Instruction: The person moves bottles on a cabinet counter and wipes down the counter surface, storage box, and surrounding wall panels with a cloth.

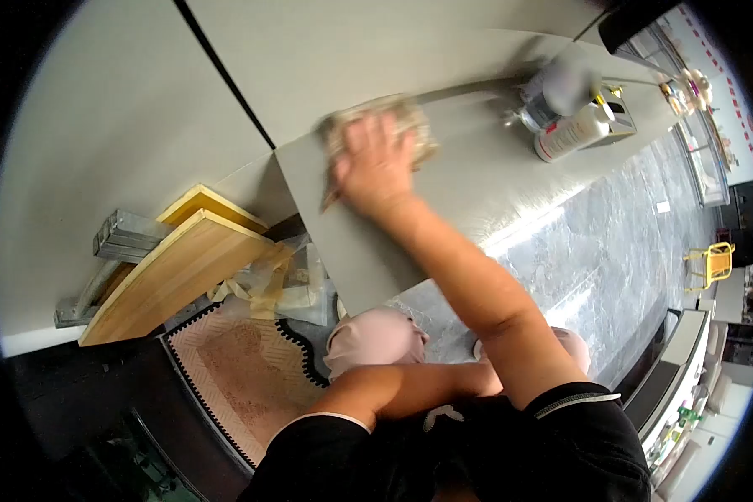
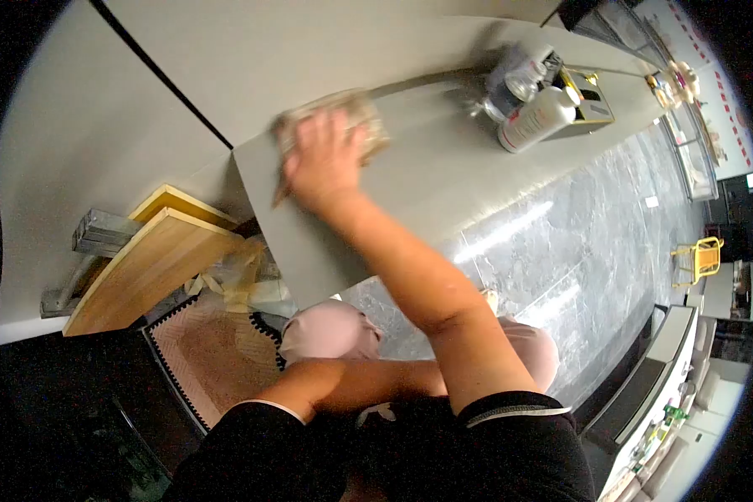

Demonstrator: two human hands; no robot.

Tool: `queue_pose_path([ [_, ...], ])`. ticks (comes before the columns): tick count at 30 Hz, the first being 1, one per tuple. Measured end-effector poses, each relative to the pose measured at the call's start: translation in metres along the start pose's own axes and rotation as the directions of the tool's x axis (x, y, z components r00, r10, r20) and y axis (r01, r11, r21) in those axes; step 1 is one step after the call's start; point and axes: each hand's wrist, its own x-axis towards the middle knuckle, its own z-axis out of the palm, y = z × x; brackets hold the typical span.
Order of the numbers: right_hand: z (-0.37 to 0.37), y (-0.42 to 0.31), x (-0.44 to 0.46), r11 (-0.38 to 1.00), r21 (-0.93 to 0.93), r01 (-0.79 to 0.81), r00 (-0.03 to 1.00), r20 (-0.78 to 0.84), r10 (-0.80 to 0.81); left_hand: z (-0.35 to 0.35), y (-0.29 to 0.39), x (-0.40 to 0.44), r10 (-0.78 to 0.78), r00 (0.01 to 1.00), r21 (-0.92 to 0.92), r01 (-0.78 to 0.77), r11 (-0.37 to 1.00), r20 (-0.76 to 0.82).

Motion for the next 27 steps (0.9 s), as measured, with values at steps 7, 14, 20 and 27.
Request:
queue_pose_path([
  [7,-0.063,0.018,-0.100,0.846,0.286,0.451,0.842,0.177,-0.509,-0.014,-0.009,-0.014,-0.041,0.997,0.083,0.036,0.996,0.066],
  [14,-0.029,0.176,-0.070,0.988,0.034,0.153,0.988,-0.003,-0.153,0.004,-0.002,-0.018,-0.028,0.990,0.126,0.046,0.991,-0.136],
  [20,-0.025,0.116,-0.079,0.999,-0.041,-0.019,0.999,-0.044,0.017,-0.002,-0.001,-0.014,-0.079,0.995,0.171,0.089,0.981,-0.067],
  [27,-0.060,0.135,-0.132,0.951,0.176,0.253,0.959,0.084,-0.270,0.005,-0.005,0.005,-0.040,0.997,0.110,0.047,0.993,-0.062],
])
